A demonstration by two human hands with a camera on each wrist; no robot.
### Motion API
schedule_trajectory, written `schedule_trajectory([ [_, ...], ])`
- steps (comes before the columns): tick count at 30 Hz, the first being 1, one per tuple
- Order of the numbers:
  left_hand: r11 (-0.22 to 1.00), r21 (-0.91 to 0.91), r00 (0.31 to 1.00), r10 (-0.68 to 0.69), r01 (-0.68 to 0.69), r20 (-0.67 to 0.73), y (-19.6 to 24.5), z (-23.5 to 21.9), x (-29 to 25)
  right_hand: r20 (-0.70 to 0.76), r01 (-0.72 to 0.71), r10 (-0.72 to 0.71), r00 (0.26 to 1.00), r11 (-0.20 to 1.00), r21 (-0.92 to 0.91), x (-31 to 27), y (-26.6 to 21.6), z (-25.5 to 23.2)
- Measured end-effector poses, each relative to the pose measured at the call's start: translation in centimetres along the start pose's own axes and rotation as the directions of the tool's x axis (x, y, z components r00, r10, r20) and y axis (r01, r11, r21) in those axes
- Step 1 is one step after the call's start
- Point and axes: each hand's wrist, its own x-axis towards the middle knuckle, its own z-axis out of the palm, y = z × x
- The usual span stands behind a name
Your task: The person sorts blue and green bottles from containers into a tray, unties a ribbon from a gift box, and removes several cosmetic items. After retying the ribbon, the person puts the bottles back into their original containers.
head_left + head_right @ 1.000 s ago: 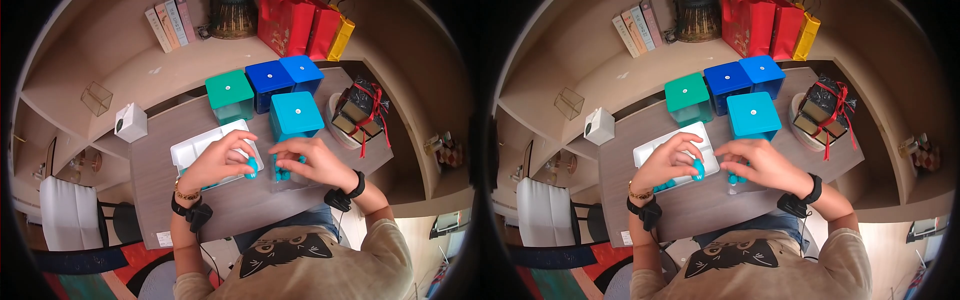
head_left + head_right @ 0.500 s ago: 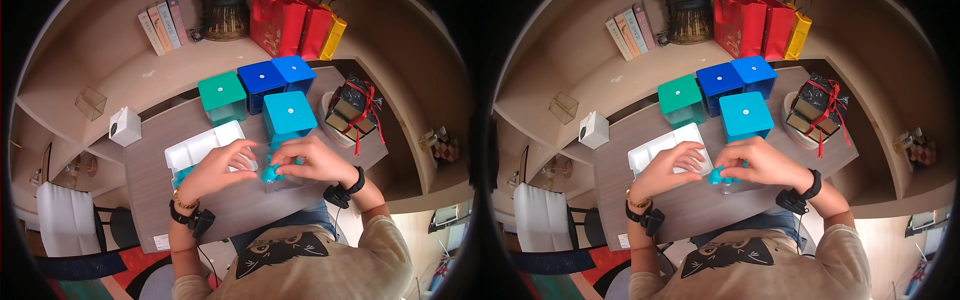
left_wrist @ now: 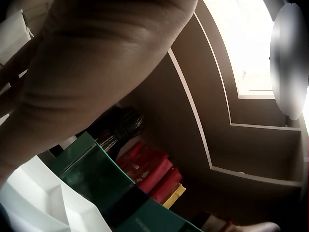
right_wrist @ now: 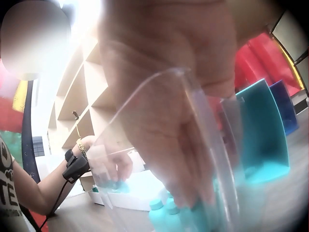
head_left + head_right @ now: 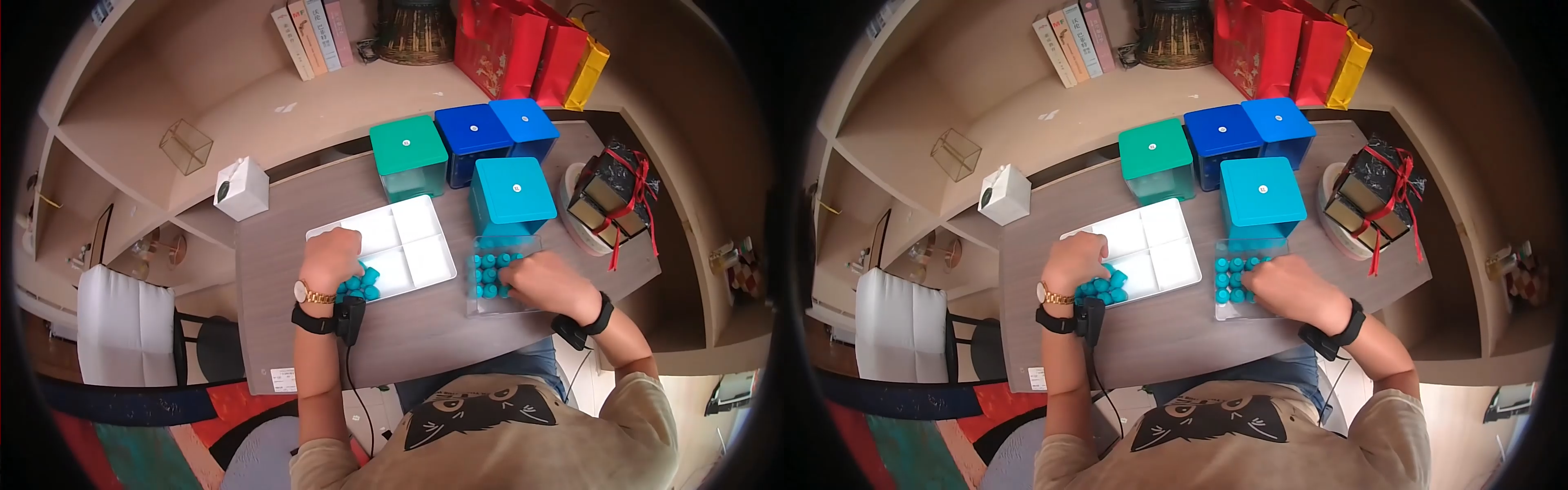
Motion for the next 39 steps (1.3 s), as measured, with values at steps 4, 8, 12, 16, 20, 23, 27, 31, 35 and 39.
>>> schedule_trajectory([
  [4, 0.990, 0.138, 0.998, -0.037, 0.031, 0.041, 0.1, 1.9, 1.6, -0.025, 0.048, -0.049, 0.999, 0.999, -0.024, 0.4, 0.4, 1.4],
  [8, 0.980, 0.190, 0.998, -0.066, 0.065, 0.001, 0.3, 2.6, 1.9, -0.002, 0.025, -0.025, 1.000, 1.000, -0.008, 0.4, 0.3, 1.3],
  [12, 0.980, 0.193, 0.998, -0.050, 0.056, -0.036, 0.2, 3.0, 2.0, -0.043, 0.043, -0.043, 0.998, 0.999, -0.006, 0.2, 0.5, 1.6],
  [16, 0.985, 0.173, 0.995, -0.009, 0.025, -0.096, 0.1, 3.2, 1.8, -0.022, 0.016, -0.016, 1.000, 1.000, 0.006, 0.1, 0.3, 1.1],
  [20, 0.989, -0.065, 0.972, 0.116, -0.132, -0.204, 1.1, 0.0, -0.1, -0.046, -0.017, 0.021, 0.999, 0.996, 0.092, -0.1, 0.1, -0.5],
  [23, 0.843, -0.432, 0.938, 0.221, -0.321, -0.266, 2.6, -2.2, -0.7, -0.168, 0.007, 0.031, 0.985, 0.975, 0.222, -0.1, -0.6, -2.6],
  [27, 0.510, -0.778, 0.918, 0.337, -0.366, -0.211, 5.3, -4.0, -1.5, -0.317, 0.078, 0.094, 0.944, 0.869, 0.489, 0.7, -2.1, -3.6],
  [31, 0.238, -0.891, 0.847, 0.474, -0.386, -0.240, 6.8, -2.8, -1.3, -0.327, 0.113, 0.114, 0.938, 0.792, 0.600, 2.1, -3.3, -3.9],
  [35, 0.076, -0.933, 0.837, 0.472, -0.352, -0.277, 7.5, -2.2, -1.2, -0.279, 0.106, 0.156, 0.948, 0.671, 0.734, 3.1, -3.4, -3.6],
  [39, -0.014, -0.950, 0.874, 0.389, -0.312, -0.292, 8.4, -1.6, -1.0, -0.297, 0.116, 0.161, 0.941, 0.673, 0.731, 3.3, -3.5, -3.9],
])
